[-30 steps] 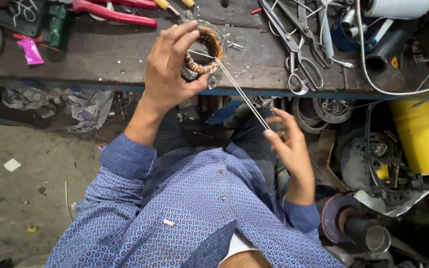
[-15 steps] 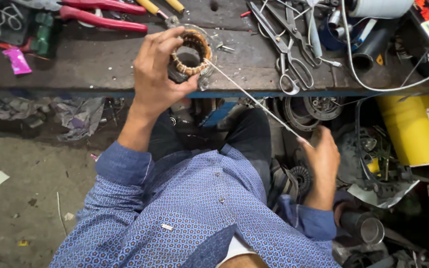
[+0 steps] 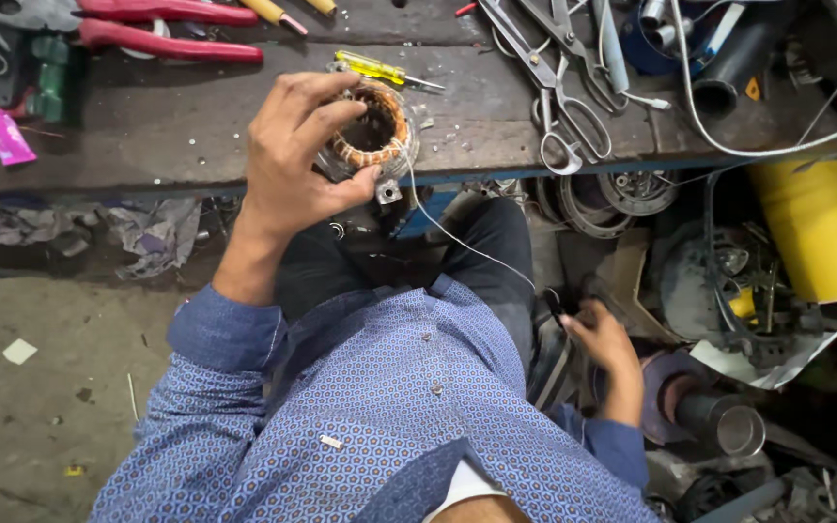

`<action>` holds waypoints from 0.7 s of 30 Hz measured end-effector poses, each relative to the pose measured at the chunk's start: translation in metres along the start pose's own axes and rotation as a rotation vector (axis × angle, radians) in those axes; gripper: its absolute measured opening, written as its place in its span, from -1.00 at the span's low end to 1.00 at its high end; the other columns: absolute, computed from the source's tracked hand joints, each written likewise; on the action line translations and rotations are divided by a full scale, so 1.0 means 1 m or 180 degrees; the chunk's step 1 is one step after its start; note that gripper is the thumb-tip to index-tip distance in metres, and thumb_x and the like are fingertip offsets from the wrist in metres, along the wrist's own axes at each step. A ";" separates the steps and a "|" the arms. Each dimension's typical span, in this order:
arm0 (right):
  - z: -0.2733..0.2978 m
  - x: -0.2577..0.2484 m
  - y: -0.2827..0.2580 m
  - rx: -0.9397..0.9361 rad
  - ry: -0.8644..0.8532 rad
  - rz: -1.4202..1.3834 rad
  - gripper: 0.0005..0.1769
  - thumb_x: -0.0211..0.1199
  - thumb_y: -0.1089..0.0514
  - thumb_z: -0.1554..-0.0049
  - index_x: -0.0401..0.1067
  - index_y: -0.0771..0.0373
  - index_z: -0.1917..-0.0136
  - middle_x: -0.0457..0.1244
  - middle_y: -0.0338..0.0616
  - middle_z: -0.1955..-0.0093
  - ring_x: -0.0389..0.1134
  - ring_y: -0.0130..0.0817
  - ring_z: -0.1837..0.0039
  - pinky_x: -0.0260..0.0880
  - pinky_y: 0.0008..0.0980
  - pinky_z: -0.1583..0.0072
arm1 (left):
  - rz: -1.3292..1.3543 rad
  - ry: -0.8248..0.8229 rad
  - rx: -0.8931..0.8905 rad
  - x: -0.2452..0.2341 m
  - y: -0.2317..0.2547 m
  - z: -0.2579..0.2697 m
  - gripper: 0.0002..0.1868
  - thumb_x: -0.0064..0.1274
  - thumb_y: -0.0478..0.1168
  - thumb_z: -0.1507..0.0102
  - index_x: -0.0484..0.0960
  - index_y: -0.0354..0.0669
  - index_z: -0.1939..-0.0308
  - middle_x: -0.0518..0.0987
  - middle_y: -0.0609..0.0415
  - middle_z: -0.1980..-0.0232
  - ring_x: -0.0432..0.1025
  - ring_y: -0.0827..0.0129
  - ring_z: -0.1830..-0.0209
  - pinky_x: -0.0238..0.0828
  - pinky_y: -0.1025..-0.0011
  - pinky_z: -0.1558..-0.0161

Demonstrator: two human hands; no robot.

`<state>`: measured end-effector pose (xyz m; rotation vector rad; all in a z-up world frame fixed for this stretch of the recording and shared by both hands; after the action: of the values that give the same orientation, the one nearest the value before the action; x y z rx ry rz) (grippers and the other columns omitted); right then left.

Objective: The person uses shears to cut and remove white binding string from a copper-wound motor stator. They repeatedly trim the string, pull it away, and rotate the stator to access different sections.

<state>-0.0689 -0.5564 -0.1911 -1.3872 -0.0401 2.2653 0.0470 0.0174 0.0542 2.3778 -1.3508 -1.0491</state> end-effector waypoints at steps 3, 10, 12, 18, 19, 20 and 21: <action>0.008 -0.026 -0.096 -0.0439 0.0167 -0.0216 -0.23 0.37 -0.21 -0.05 0.35 0.32 -0.35 0.42 0.18 -0.09 0.48 0.01 -0.15 0.44 -0.12 -0.16 | -0.0332 0.0242 0.0025 -0.001 0.010 0.003 -0.53 0.38 -0.18 -0.17 0.59 -0.20 -0.11 0.44 -0.10 -0.42 0.29 -0.06 -0.45 0.30 0.03 -0.42; 0.036 -0.021 -0.227 -0.1427 0.0317 -0.0398 -0.41 0.43 -0.12 -0.07 0.44 0.32 -0.20 0.42 0.10 -0.01 0.49 -0.05 -0.03 0.47 -0.19 -0.07 | -0.1110 -0.0221 0.0653 0.019 0.063 0.000 -0.72 0.29 -0.23 -0.22 0.74 -0.04 -0.02 0.32 -0.02 -0.59 0.09 -0.01 -0.64 -0.12 -0.09 -0.64; 0.037 -0.002 -0.241 -0.1562 0.0168 -0.0555 -0.43 0.43 -0.11 -0.07 0.45 0.33 -0.18 0.43 0.06 -0.01 0.50 -0.09 -0.03 0.48 -0.21 -0.07 | -0.1198 -0.0426 0.0693 0.023 0.069 -0.011 -0.78 0.25 -0.22 -0.20 0.75 -0.05 0.07 0.29 -0.09 -0.58 0.04 -0.05 -0.63 -0.17 -0.12 -0.65; 0.052 0.036 -0.230 -0.1572 -0.0124 -0.0655 -0.41 0.40 -0.08 -0.05 0.44 0.30 -0.23 0.43 0.06 0.01 0.50 -0.11 -0.02 0.48 -0.22 -0.06 | -0.1381 -0.0914 0.0471 0.051 0.056 -0.042 -0.92 0.18 -0.19 -0.14 0.71 -0.08 0.37 0.34 -0.26 -0.53 0.05 -0.20 -0.60 -0.16 -0.24 -0.54; 0.051 0.035 -0.226 -0.1582 -0.0129 -0.0706 -0.41 0.40 -0.07 -0.05 0.43 0.31 -0.23 0.43 0.06 0.01 0.50 -0.12 -0.02 0.49 -0.24 -0.06 | -0.1397 -0.0960 0.0442 0.052 0.051 -0.046 -0.92 0.16 -0.20 -0.15 0.71 -0.09 0.39 0.35 -0.27 -0.51 0.05 -0.22 -0.60 -0.15 -0.25 -0.54; 0.051 0.035 -0.221 -0.1592 -0.0135 -0.0758 -0.41 0.39 -0.06 -0.05 0.43 0.32 -0.23 0.44 0.06 0.01 0.51 -0.13 -0.02 0.49 -0.25 -0.06 | -0.1445 -0.1022 0.0487 0.054 0.048 -0.049 -0.91 0.16 -0.19 -0.14 0.70 -0.10 0.40 0.39 -0.26 -0.45 0.10 -0.21 -0.55 -0.12 -0.24 -0.51; 0.049 0.033 -0.216 -0.1568 -0.0063 -0.0703 -0.42 0.40 -0.06 -0.06 0.43 0.33 -0.21 0.44 0.06 0.01 0.51 -0.13 -0.02 0.48 -0.24 -0.07 | -0.1502 -0.1071 0.0534 0.056 0.044 -0.053 -0.90 0.15 -0.19 -0.13 0.70 -0.11 0.41 0.43 -0.25 -0.39 0.14 -0.21 -0.51 -0.09 -0.24 -0.49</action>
<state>-0.0396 -0.3406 -0.1374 -1.5030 -0.7644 2.1627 0.0721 -0.0612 0.0878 2.8261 -1.0160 -1.5738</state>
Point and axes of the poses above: each hand's wrist, its own z-axis away from the middle knuckle, its own x-axis out of the palm, y = z × x, the point moved 7 cm from there along -z, towards the middle knuckle
